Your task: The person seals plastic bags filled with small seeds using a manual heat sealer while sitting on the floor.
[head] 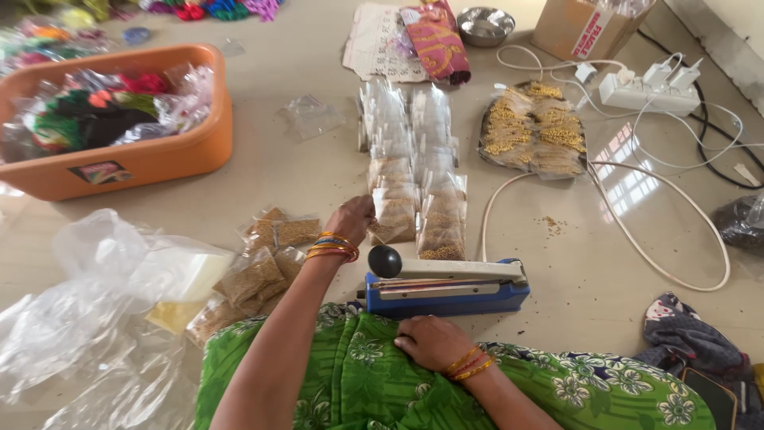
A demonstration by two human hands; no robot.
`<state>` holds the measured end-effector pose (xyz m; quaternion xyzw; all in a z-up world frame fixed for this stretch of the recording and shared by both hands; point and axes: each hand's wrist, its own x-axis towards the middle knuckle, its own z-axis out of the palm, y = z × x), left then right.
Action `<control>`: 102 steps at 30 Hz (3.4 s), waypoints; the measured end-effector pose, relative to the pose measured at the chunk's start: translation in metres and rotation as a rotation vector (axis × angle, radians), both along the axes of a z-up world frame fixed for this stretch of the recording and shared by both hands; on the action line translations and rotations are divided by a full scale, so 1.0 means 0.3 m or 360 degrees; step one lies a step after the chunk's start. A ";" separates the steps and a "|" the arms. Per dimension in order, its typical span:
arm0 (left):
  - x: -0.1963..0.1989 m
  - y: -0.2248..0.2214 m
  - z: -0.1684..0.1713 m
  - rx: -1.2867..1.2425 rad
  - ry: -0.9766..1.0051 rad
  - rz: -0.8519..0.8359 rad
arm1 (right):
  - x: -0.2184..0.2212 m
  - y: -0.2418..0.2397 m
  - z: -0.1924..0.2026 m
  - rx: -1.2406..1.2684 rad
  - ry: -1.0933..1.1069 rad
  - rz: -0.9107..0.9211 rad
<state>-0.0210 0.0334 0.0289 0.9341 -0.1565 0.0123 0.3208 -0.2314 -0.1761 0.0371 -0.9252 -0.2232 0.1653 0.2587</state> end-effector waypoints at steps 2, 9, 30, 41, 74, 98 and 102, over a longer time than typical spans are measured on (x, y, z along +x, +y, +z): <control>-0.060 0.038 0.091 -0.0221 -0.0193 0.0040 | 0.003 -0.028 -0.001 0.0058 -0.0062 -0.0004; -0.378 0.126 0.402 -0.1431 -0.0288 0.0263 | 0.012 -0.095 0.084 0.0566 -0.0004 -0.0635; -0.723 -0.182 0.298 -0.2262 0.0896 0.0093 | -0.076 -0.141 0.340 0.1747 -0.0126 -0.0583; -0.695 -0.170 0.204 -0.2040 0.0245 0.0100 | -0.064 -0.148 0.255 0.1151 -0.0631 -0.0883; -0.541 -0.287 -0.238 -0.0743 0.0615 0.1036 | 0.120 -0.215 -0.241 0.0795 -0.0160 -0.1488; -0.599 -0.324 -0.167 -0.1885 0.1463 0.0909 | 0.146 -0.191 -0.287 0.1172 -0.0382 -0.1836; -0.578 -0.345 -0.227 -0.2063 0.1470 0.0839 | 0.122 -0.197 -0.221 0.0748 -0.0504 -0.1963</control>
